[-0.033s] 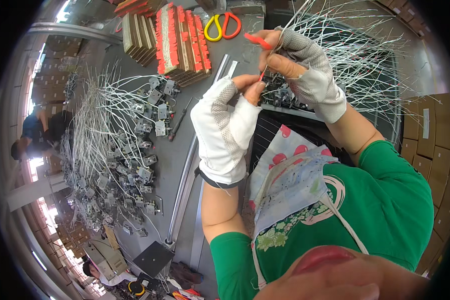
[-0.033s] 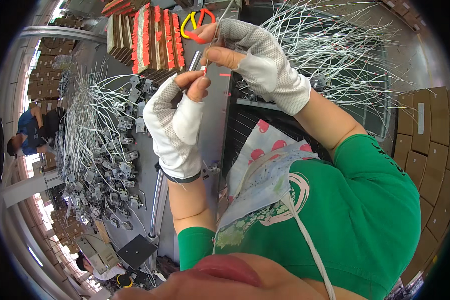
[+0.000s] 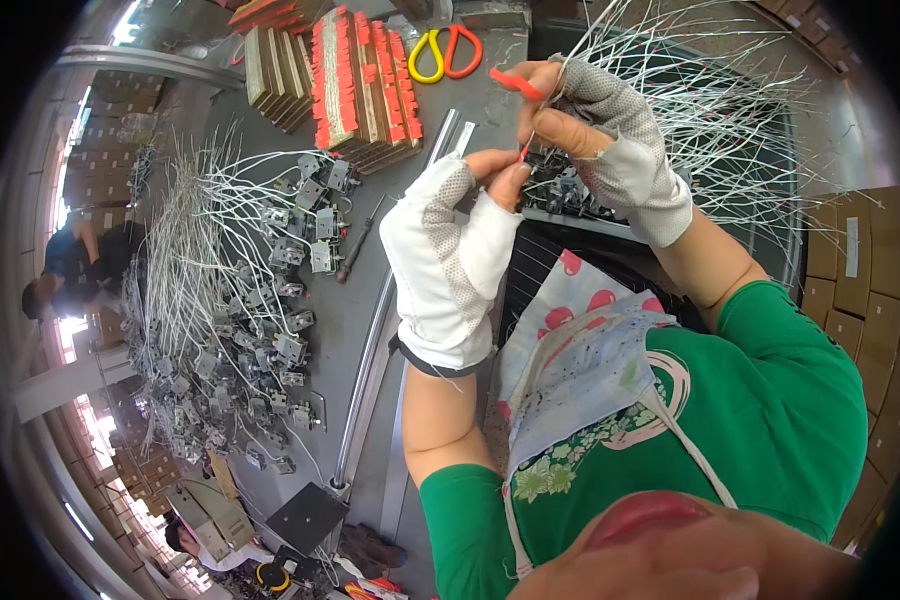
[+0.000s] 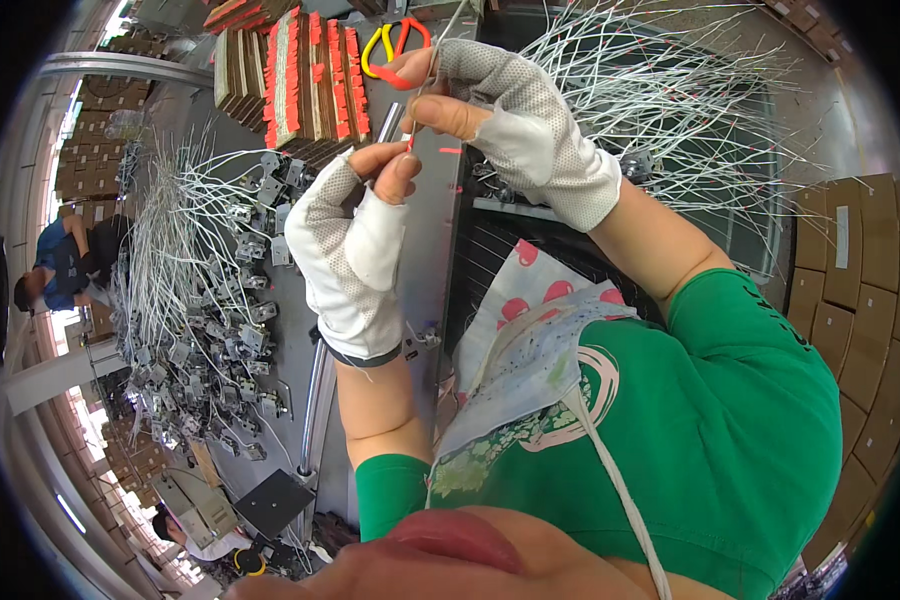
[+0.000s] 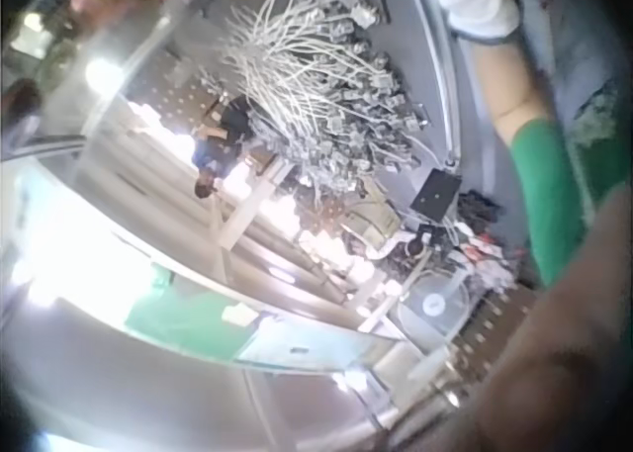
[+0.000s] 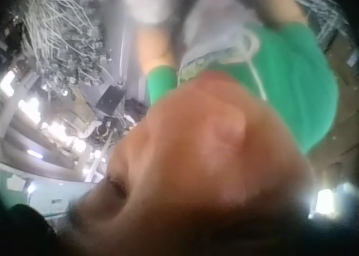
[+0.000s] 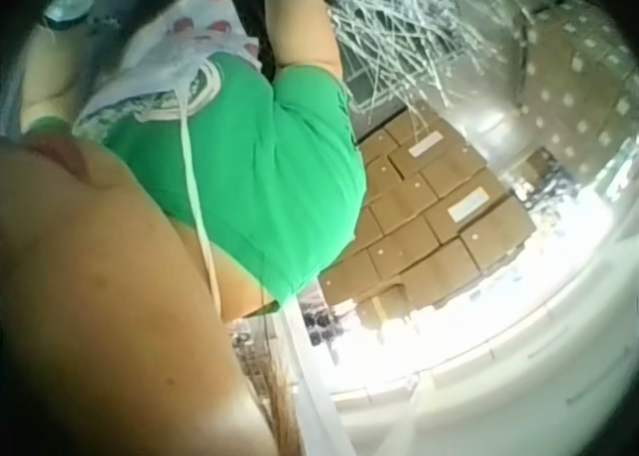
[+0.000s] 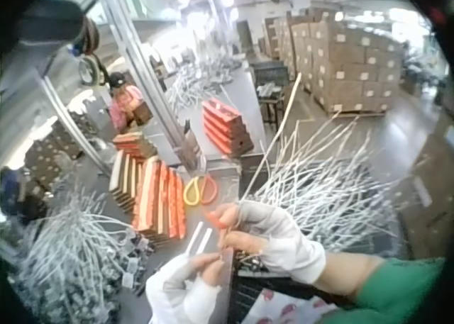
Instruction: The person pulls a crate of wire assemblies onto the work table, cuts wire ends using scissors, and applies red tape strips from a card onto the wires of individual components.
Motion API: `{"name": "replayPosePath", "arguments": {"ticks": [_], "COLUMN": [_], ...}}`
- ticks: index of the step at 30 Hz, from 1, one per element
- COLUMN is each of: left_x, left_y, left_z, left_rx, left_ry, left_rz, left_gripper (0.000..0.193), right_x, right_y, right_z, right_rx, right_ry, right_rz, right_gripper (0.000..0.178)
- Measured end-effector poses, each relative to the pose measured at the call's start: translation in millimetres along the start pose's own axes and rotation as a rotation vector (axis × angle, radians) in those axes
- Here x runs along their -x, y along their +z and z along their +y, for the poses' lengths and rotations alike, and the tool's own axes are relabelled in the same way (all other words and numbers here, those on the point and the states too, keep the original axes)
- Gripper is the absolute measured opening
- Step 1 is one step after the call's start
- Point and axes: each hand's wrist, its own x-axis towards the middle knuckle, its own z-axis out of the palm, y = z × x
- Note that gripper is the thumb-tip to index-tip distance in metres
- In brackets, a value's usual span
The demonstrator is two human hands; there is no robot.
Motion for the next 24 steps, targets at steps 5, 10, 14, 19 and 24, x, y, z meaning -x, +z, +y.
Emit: {"name": "replayPosePath", "arguments": {"ticks": [5,10,14,19,24], "left_x": [0.5,1.3,2.0,-3.0,-3.4], "left_y": [-0.5,1.5,-4.7,-12.7,-12.1], "left_z": [0.7,-2.9,3.5,3.3,10.4], "left_rx": [-0.172,-0.231,-0.144,0.037,0.297], "left_ry": [0.193,0.312,0.080,-0.069,-0.280], "left_rz": [0.035,0.092,0.004,-0.098,-0.127], "left_gripper": [0.013,0.011,0.018,0.024,0.026], "right_x": [1.3,2.6,2.0,2.6,2.8], "right_y": [0.2,4.3,-1.9,-1.0,-0.3], "right_z": [-1.1,-2.7,-1.1,4.0,5.9], "right_rx": [0.088,0.001,0.057,-0.008,-0.104], "right_ry": [0.001,0.065,0.029,-0.075,-0.026], "right_rz": [0.004,0.005,-0.031,-0.116,-0.123], "right_gripper": [0.029,0.027,0.027,0.027,0.029]}}
